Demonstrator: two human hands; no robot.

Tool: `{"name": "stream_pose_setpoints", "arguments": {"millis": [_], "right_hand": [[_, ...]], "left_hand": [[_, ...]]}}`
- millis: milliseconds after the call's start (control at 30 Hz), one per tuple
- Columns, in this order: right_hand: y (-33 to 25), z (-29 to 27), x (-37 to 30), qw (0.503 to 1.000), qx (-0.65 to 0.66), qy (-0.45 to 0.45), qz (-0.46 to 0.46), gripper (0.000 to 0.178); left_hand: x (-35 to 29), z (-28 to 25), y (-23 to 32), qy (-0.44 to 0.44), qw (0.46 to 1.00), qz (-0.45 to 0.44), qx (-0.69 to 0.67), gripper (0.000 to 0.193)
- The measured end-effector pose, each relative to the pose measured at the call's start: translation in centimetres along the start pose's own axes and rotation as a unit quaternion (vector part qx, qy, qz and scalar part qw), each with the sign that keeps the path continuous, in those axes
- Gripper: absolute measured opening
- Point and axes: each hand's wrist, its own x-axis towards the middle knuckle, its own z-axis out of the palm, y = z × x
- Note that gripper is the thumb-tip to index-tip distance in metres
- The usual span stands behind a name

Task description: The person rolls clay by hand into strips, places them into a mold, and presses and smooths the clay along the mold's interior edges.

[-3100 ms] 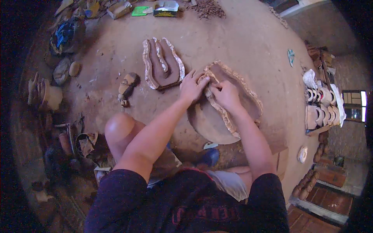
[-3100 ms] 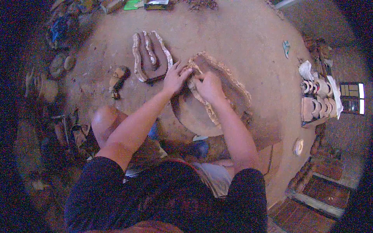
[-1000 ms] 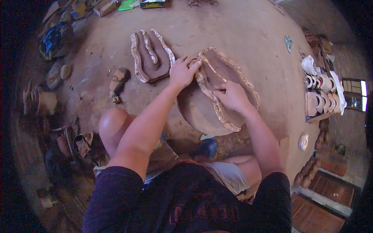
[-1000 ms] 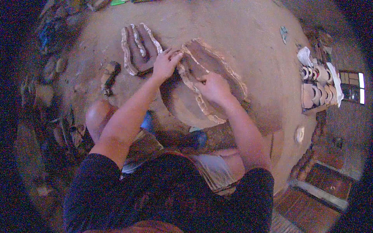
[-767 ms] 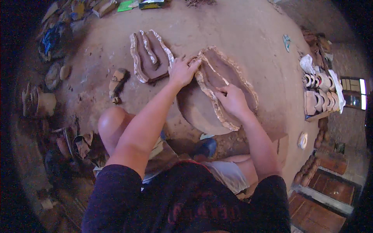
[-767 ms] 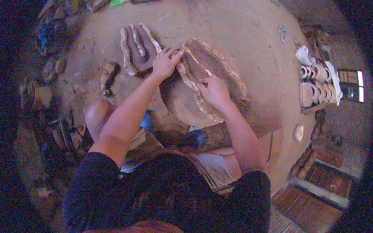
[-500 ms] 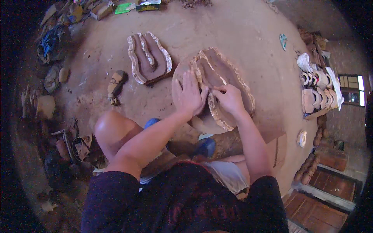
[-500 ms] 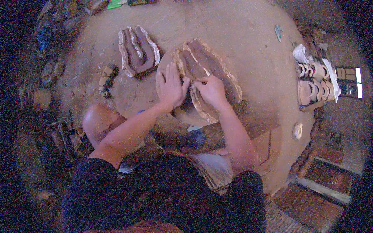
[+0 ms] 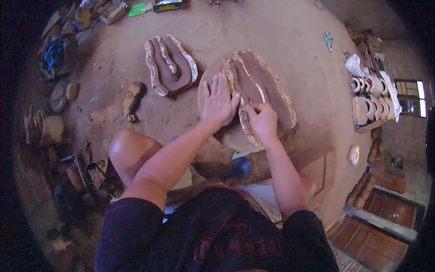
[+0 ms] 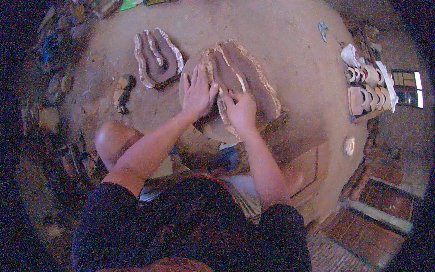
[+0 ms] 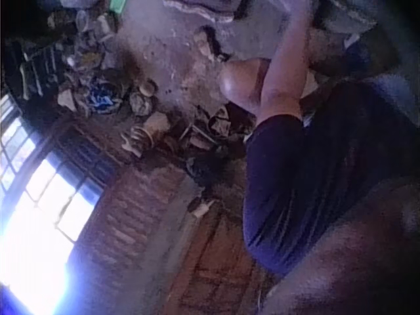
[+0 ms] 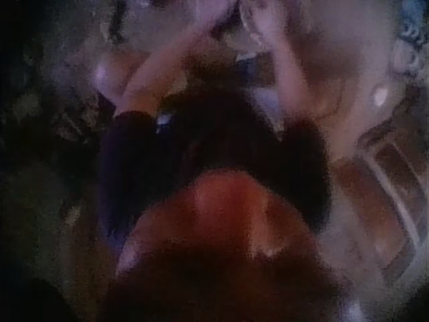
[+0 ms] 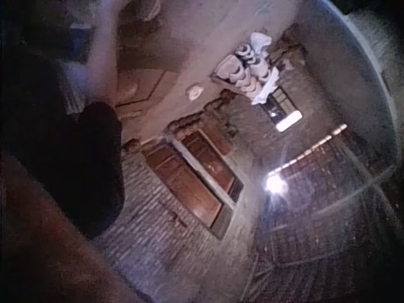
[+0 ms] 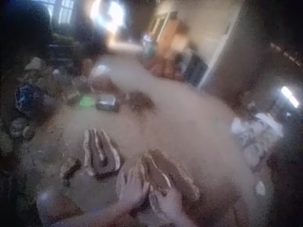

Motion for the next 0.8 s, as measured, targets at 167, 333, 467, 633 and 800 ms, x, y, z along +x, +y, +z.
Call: {"name": "stream_pose_setpoints", "arguments": {"millis": [167,333,467,633,800], "right_hand": [[-1.0,0.2,-0.9,0.997,0.048,-0.035,0.053,0.035],[-0.4,0.0,-1.4,0.998,0.023,-0.014,0.058,0.037],[-0.1,0.1,-2.5,0.999,-0.035,0.000,-0.008,0.037],[-0.1,-0.8,-2.5,0.999,0.022,-0.035,0.026,0.037],[0.6,-0.7,-3.8,0.997,-0.054,-0.044,-0.024,0.037]], "left_hand": [[0.4,0.0,-0.9,0.000,1.000,-0.009,0.022,0.082],[0.7,-0.2,-0.5,-0.007,1.000,0.005,0.018,0.081],[0.9,-0.4,-0.8,0.007,0.999,0.026,0.043,0.078],[1.3,0.3,-1.3,0.021,0.998,0.051,0.044,0.078],[1.9,-0.2,-1.3,0.007,0.996,0.068,0.048,0.077]]}}
